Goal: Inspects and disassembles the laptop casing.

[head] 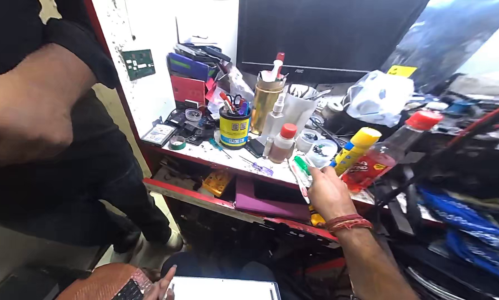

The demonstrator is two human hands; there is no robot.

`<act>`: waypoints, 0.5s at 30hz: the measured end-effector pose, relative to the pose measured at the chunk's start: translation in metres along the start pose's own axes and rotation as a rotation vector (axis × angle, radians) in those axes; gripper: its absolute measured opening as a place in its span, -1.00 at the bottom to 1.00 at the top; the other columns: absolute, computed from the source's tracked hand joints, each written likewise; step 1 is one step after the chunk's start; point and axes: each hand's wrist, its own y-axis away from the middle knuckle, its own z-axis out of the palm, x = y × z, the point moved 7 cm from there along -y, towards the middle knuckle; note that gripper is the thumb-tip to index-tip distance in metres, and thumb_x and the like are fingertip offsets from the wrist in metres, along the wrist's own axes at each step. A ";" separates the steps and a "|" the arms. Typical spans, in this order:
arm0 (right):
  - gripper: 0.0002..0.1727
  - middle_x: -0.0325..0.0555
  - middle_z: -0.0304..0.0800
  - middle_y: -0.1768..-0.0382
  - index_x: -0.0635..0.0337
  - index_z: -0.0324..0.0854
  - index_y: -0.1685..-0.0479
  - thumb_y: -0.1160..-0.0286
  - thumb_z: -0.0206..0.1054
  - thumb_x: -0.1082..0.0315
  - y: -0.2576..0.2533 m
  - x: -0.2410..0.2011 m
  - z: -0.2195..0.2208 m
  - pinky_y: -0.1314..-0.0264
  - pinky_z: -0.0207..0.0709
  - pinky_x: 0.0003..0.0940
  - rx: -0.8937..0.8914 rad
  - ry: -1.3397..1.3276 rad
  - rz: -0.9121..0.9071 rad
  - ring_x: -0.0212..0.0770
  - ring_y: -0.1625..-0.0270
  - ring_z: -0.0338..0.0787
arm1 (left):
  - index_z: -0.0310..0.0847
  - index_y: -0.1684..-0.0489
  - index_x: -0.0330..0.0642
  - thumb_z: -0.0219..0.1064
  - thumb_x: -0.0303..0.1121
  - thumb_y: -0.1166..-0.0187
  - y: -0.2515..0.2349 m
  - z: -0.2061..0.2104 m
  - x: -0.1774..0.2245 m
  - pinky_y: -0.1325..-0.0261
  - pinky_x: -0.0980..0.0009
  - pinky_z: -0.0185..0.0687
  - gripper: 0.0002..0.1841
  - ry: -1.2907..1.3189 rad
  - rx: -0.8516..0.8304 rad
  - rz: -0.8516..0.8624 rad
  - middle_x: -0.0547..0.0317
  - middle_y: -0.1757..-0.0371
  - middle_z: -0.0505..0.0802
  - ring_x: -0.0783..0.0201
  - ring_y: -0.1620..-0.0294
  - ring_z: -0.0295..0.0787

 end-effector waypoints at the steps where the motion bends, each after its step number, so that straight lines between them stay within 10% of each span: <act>1: -0.52 0.51 0.56 -0.32 0.38 0.55 -0.48 -0.54 0.31 0.57 -0.003 -0.003 0.003 -0.17 0.59 0.38 -0.023 0.020 -0.018 0.50 -0.18 0.72 | 0.50 -0.30 -0.21 -0.40 -0.31 -0.91 -0.001 0.003 -0.001 0.47 0.69 0.60 -0.53 -0.018 0.017 0.024 0.31 0.24 0.86 0.59 0.60 0.64; 10: -0.59 0.47 0.62 -0.23 0.24 0.66 -0.42 -0.60 0.25 0.53 -0.033 -0.013 0.015 -0.17 0.57 0.36 -0.065 0.127 -0.203 0.51 -0.31 0.62 | 0.53 -0.22 -0.30 -0.16 -0.42 -0.85 -0.019 0.080 0.003 0.41 0.47 0.68 -0.67 0.075 0.131 0.102 0.24 0.54 0.59 0.36 0.62 0.60; 15: -0.55 0.49 0.63 -0.22 0.32 0.54 -0.50 -0.63 0.25 0.49 -0.032 -0.010 0.003 -0.18 0.56 0.41 -0.071 0.078 -0.197 0.54 -0.27 0.66 | 0.48 -0.31 -0.24 0.07 -0.46 -0.82 -0.044 0.139 0.004 0.00 0.34 0.67 -0.77 -0.090 0.107 0.148 0.06 -0.07 0.79 0.25 0.08 0.77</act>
